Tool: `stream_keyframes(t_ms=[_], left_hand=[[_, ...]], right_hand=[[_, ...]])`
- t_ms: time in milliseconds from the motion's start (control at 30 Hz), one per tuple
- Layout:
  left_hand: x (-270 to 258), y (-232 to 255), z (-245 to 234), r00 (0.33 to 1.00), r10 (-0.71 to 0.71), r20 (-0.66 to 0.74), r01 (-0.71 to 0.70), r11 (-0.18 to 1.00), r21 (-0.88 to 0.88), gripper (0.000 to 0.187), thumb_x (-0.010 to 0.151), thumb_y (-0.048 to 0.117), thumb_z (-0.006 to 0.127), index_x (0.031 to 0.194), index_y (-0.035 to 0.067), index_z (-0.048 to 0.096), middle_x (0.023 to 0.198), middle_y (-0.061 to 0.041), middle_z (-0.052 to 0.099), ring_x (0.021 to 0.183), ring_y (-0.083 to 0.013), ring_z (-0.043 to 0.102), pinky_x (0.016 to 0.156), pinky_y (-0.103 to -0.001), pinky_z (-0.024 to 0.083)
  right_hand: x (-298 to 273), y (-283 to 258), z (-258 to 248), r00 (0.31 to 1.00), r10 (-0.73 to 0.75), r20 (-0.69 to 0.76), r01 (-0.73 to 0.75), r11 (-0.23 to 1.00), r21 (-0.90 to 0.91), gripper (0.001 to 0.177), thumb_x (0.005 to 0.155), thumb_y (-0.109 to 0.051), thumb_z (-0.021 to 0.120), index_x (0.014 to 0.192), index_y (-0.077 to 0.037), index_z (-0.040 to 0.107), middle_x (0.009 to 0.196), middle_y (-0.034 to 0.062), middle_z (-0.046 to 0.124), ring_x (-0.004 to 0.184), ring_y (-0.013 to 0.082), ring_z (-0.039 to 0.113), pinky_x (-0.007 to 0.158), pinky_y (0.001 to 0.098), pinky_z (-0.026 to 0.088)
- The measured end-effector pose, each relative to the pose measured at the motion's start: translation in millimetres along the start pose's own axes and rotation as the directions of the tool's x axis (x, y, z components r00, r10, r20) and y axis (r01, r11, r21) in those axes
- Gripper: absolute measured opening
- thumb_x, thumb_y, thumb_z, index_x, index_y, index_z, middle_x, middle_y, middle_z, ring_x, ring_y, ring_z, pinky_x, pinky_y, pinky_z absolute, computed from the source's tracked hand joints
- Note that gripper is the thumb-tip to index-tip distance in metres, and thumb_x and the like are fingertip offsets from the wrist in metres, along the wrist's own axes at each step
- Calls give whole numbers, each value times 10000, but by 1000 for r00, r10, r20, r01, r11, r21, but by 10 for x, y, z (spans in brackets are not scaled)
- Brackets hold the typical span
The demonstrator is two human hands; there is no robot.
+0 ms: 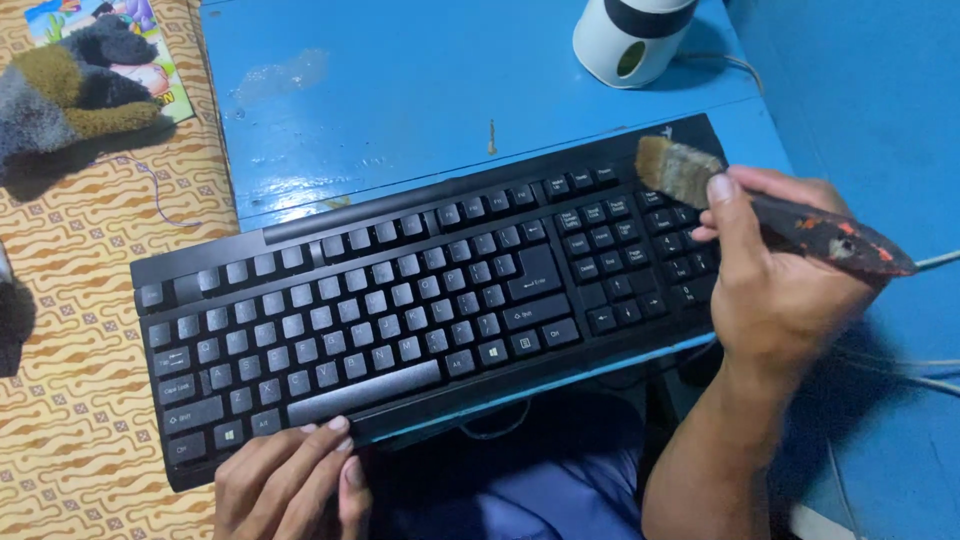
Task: Cleaning a computer keyboard using a brush.
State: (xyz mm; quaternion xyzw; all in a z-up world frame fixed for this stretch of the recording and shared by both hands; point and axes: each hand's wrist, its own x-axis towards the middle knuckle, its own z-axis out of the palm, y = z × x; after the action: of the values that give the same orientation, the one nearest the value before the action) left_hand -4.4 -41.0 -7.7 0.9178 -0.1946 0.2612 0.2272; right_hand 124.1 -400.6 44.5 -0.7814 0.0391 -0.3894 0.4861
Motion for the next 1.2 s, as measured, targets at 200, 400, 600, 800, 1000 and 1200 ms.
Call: stream_keyframes(t_ms=[200,400,600,800,1000,1200], left_hand=[[-12,-239,-16,984,179,26,-179,984,20,114,809,167,754,903,112,723,1019,-34,748,932,-216,664,830,-372,518],[-241,-539,-67,970,238,42,-239,970,41,110,819,191,750,887,128,690,999,-24,741,799,-202,659,710,-330,549],[-174,-470,-98,979,203,15,-203,978,41,115,814,194,746,896,146,683,993,-4,738,815,-190,650,730,-334,539],[-148,-407,-155,984,177,34,-178,983,44,120,837,207,750,925,157,685,1035,20,738,930,-180,625,831,-356,505],[-105,-373,-111,984,176,34,-178,983,42,100,837,210,745,903,158,690,1022,19,738,920,-183,632,821,-359,509],[135,-116,56,971,241,-16,-240,970,31,86,860,229,742,891,157,707,1022,23,746,933,-182,647,837,-357,518]], right_hand=[[16,-63,82,1000,6,1,-7,1000,7,128,1050,35,758,1121,84,663,1019,180,715,835,172,734,723,277,654],[50,-109,136,999,26,35,-26,1000,13,119,1041,27,756,1085,86,663,997,173,708,811,166,724,709,276,644],[12,-196,180,997,19,73,-19,1000,-4,114,1067,30,753,1102,87,661,1021,188,707,800,179,728,668,267,643],[-22,-241,203,999,4,54,0,997,-76,123,1075,31,755,1097,87,649,1017,194,705,811,184,736,702,284,654],[-42,-179,156,998,-12,54,14,999,-44,124,1092,47,757,1121,97,648,1041,205,703,795,178,737,695,275,657],[-29,-193,98,998,29,50,-29,1000,-3,112,1073,50,756,1102,98,659,1003,194,701,779,173,728,677,269,650]])
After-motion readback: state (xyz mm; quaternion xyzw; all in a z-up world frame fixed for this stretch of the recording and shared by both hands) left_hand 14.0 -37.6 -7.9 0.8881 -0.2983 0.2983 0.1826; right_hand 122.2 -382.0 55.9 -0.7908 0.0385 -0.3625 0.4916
